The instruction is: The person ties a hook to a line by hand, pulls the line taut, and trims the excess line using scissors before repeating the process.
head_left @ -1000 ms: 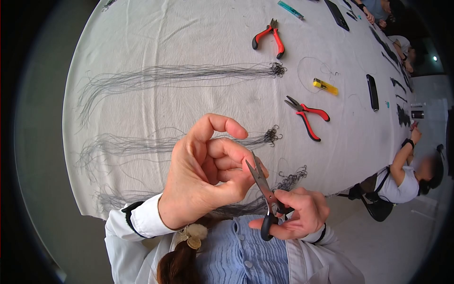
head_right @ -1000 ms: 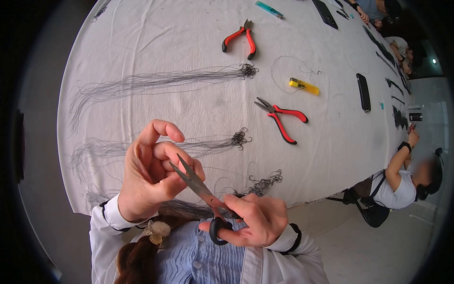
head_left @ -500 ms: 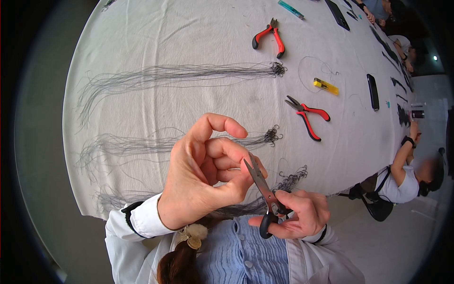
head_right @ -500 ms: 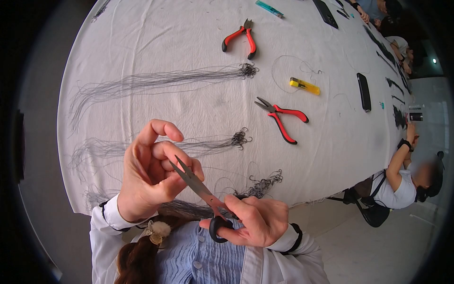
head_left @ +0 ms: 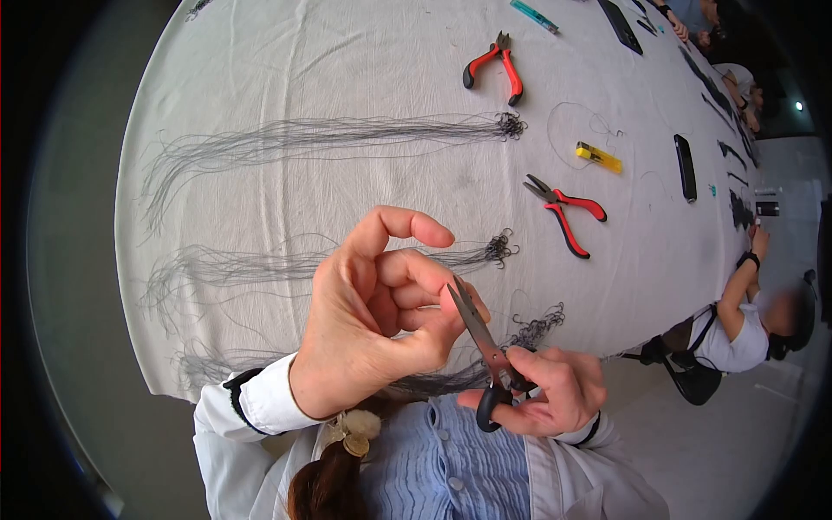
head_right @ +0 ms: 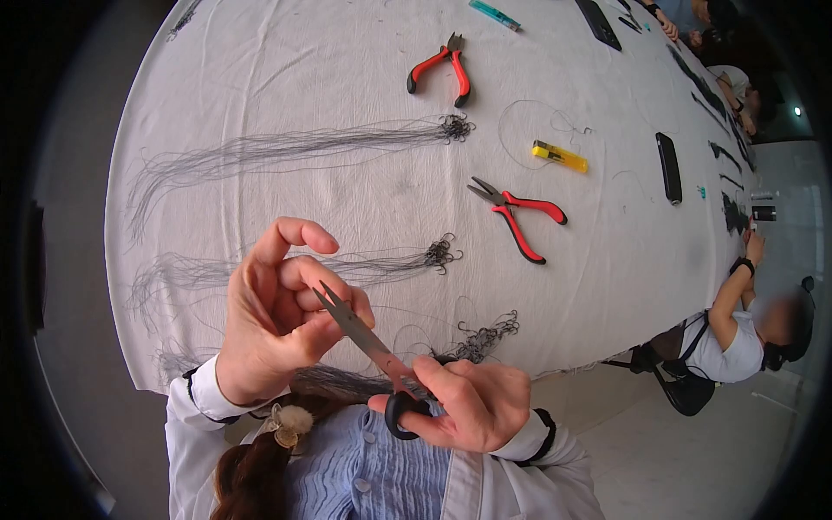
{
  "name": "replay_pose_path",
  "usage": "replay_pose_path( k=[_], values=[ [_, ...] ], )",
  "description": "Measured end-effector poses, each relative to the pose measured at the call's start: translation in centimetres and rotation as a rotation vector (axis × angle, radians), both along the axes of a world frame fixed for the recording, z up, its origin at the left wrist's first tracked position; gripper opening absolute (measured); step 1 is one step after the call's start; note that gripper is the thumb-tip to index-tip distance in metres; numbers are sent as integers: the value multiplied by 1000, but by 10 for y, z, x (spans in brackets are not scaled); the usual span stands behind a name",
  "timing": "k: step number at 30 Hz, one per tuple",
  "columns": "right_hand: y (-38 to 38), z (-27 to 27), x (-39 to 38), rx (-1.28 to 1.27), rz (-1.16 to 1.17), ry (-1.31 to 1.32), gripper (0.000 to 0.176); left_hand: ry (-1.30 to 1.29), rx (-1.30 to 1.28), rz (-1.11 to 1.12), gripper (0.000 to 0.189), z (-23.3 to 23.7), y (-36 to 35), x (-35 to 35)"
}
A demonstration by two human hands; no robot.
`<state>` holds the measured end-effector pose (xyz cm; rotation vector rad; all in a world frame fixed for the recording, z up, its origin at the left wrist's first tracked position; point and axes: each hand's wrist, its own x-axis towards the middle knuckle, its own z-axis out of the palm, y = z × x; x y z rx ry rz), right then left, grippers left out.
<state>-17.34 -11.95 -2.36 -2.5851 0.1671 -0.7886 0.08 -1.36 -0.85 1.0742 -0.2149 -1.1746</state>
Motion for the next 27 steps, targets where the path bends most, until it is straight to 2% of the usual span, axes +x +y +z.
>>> replay_pose_path(
  k=[3, 5, 8, 12, 17, 22, 24, 27],
  values=[
    [-1, 1, 0, -51, 34, 23, 52, -2, 12, 5, 51, 2, -1, 0],
    [0, 2, 2, 196, 27, 10, 53, -25, -60, -22, 49, -3, 2, 1],
    [-4, 2, 5, 219, 52, -1, 53, -37, -140, -41, 47, -4, 3, 0],
    [-5, 3, 1, 203, 43, 16, 53, -36, -132, -49, 49, -4, 4, 0],
    [-11, -3, -5, 19, 80, -5, 58, 17, -5, -26, 56, 5, 1, 0],
    [-15, -2, -8, 12, 81, -7, 58, 67, 10, -84, 62, 7, 0, 7],
    [-18, 0, -8, -12, 99, 4, 59, 89, -108, -230, 56, 3, 3, 13],
    [-19, 2, -9, -5, 115, 13, 59, 193, -157, -262, 57, -2, 2, 13]
  ],
)
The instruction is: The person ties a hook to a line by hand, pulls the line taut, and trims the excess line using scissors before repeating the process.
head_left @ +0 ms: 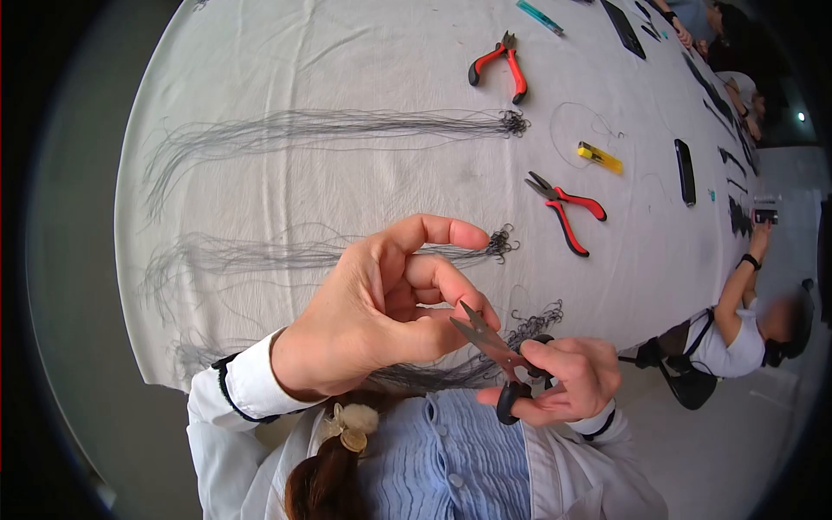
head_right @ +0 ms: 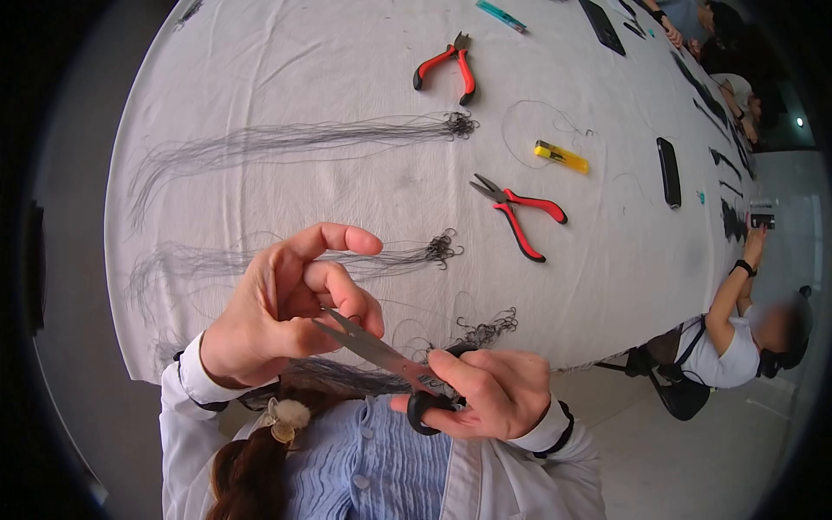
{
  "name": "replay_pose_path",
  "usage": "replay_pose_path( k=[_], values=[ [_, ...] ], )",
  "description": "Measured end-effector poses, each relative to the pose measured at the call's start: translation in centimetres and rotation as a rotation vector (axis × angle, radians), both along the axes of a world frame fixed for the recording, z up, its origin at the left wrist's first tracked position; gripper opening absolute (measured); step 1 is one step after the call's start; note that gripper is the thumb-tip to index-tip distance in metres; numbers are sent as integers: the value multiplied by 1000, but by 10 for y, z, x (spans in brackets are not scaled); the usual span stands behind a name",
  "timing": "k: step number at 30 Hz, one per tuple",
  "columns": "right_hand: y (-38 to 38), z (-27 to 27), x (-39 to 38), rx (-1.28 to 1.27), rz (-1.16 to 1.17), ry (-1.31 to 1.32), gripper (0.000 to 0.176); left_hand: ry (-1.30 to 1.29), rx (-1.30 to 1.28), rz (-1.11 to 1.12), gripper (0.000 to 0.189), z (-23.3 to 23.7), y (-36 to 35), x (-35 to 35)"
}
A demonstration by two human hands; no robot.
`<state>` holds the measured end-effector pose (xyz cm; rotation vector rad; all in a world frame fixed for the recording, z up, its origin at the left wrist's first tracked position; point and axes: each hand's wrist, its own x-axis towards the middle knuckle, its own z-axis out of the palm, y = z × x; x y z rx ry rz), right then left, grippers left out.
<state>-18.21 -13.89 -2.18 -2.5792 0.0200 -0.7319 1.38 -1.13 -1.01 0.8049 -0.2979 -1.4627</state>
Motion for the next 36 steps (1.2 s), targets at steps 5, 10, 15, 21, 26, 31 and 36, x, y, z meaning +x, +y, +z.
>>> replay_pose_path(
  k=[5, 10, 15, 21, 26, 31, 36],
  values=[
    [-3, 0, 0, 70, 44, 2, 54, 70, 83, -91, 66, 6, -5, 4],
    [-5, -1, -2, 10, 60, -4, 58, 104, 137, -139, 75, 3, -5, 7],
    [-7, 0, -1, -67, 73, -5, 60, 151, 100, -181, 76, 1, -6, 8],
    [-6, -1, -1, -35, 69, -45, 50, 166, 111, -194, 77, 0, -6, 7],
    [-7, -1, -6, -134, 59, -38, 56, 181, 111, -200, 76, -1, -6, 7],
    [-6, 0, -7, -190, 33, -36, 56, 187, 113, -205, 75, -2, -6, 7],
    [-7, 0, -7, -220, 30, -33, 57, 210, 99, -193, 73, 0, -5, 7]
  ],
)
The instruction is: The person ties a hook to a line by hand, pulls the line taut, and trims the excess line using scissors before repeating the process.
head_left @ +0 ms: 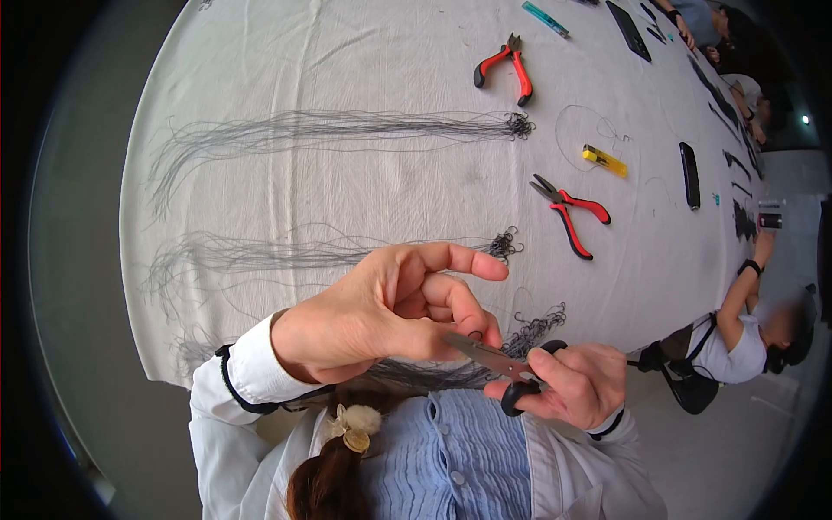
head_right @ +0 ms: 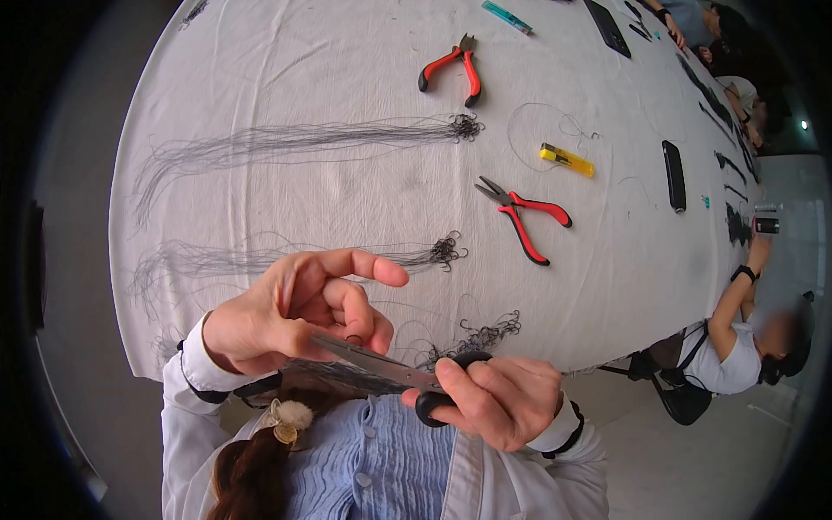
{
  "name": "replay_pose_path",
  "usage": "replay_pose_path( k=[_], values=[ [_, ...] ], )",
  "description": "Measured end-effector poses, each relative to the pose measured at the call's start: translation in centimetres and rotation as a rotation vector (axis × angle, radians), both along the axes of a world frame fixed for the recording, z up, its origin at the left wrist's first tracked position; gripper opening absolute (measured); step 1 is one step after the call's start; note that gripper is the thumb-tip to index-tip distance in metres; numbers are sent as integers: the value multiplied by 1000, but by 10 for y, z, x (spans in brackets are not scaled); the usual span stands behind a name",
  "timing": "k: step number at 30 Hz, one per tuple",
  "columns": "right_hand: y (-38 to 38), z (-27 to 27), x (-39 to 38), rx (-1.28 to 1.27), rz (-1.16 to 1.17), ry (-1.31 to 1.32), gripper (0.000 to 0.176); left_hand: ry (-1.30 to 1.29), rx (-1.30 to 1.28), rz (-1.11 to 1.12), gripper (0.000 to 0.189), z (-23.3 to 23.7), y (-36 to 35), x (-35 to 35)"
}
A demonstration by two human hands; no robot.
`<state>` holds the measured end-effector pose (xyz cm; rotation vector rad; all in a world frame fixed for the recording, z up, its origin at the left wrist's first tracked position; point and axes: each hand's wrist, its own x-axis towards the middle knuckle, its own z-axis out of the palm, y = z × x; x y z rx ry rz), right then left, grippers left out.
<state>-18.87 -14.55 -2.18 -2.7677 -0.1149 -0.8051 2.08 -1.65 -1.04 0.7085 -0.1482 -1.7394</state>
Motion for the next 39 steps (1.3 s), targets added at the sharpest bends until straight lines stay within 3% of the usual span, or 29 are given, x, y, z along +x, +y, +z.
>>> replay_pose_path(
  k=[5, 9, 11, 12, 13, 15, 19, 21, 27, 36, 39],
  values=[
    [0, 3, 5, 258, 10, 66, 56, -88, 35, 46, 73, 9, -1, -2],
    [-2, 5, 0, 238, 1, 100, 59, -230, -68, 155, 62, 1, 4, -4],
    [1, -6, -9, 1106, -109, 77, 56, -300, -68, 171, 64, 5, 4, -6],
    [2, 0, -1, 1472, -51, 27, 57, -385, -41, 205, 64, 8, 4, -6],
    [-4, 6, 6, 1585, 11, 45, 57, -468, -13, 235, 65, 10, 3, -7],
    [-4, 18, 19, 1709, -99, 111, 54, -492, -16, 251, 65, 14, 3, -10],
    [1, 16, 34, 1501, -22, 58, 51, -529, 55, 300, 72, 15, 3, -15],
    [-4, 16, 39, 1098, 60, 34, 52, -506, 62, 216, 65, 13, 3, -10],
    [4, 14, 51, 1026, 45, -29, 51, -281, 46, 165, 63, 4, 4, -7],
    [7, 12, 52, 933, 28, 29, 53, -267, 85, 125, 62, 2, 3, -9],
    [11, 11, 51, 1048, -40, 84, 52, -241, 50, 145, 62, 1, 3, -9]
  ],
)
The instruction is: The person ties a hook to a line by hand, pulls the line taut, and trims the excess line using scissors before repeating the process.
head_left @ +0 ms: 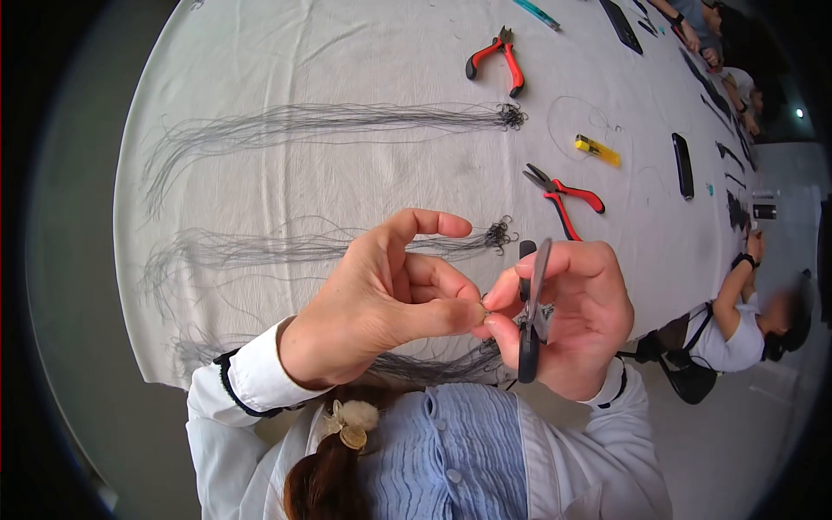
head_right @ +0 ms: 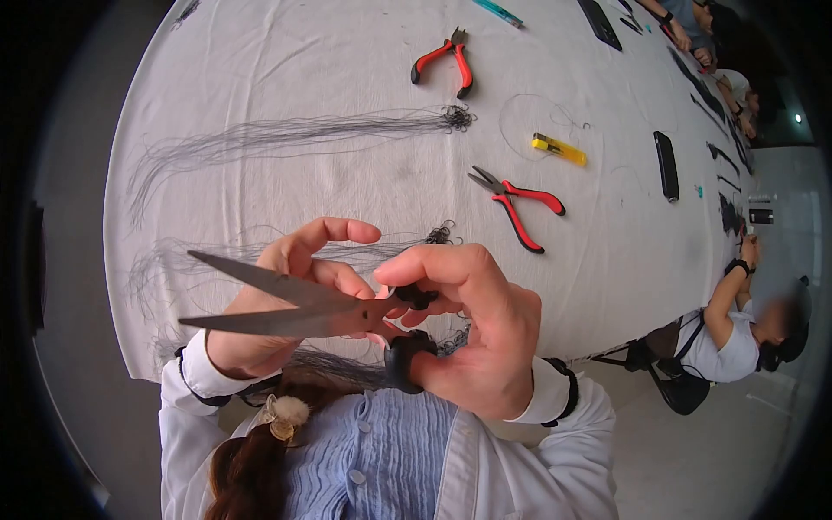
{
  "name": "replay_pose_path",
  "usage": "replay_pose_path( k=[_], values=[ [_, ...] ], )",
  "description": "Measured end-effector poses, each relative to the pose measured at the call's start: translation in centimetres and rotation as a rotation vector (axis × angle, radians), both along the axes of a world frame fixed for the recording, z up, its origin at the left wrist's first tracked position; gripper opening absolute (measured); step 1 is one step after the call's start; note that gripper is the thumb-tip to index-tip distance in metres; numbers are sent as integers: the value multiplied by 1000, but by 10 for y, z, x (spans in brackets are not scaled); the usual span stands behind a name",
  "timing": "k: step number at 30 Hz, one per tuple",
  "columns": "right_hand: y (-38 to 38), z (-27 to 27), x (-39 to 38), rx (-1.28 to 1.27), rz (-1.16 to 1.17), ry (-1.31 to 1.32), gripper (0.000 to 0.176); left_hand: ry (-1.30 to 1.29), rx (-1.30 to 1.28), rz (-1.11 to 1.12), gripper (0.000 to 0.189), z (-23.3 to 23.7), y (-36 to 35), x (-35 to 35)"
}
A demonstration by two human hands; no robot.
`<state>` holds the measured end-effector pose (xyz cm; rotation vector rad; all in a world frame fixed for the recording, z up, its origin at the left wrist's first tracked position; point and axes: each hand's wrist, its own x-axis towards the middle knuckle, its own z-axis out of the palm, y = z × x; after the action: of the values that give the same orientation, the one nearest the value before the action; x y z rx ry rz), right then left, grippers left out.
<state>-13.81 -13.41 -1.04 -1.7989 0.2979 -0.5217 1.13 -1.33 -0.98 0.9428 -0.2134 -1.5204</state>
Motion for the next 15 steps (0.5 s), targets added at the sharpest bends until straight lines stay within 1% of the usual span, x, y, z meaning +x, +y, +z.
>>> replay_pose_path(
  k=[2, 4, 6, 9, 11, 14, 15],
  values=[
    [0, 0, 1, 155, -6, 32, 50, -10, -44, 5, 61, -2, 1, -1],
    [-2, 0, 0, 162, 14, 26, 49, -77, -40, 2, 59, -2, 0, -2],
    [-2, -1, 0, 170, 33, 21, 49, -73, -41, 2, 58, -2, 0, -2],
    [-1, -2, 2, 157, -14, -29, 49, -57, -43, 7, 57, -2, 0, -4],
    [-1, 2, 2, 213, -3, 43, 48, -43, -44, 12, 56, -2, 0, -4],
    [-2, 4, 2, 269, 0, 46, 46, -17, -72, 4, 57, -2, 1, -2],
    [-3, 4, 2, 268, -1, 46, 46, 2, -30, -2, 58, 1, 0, -1]
  ],
)
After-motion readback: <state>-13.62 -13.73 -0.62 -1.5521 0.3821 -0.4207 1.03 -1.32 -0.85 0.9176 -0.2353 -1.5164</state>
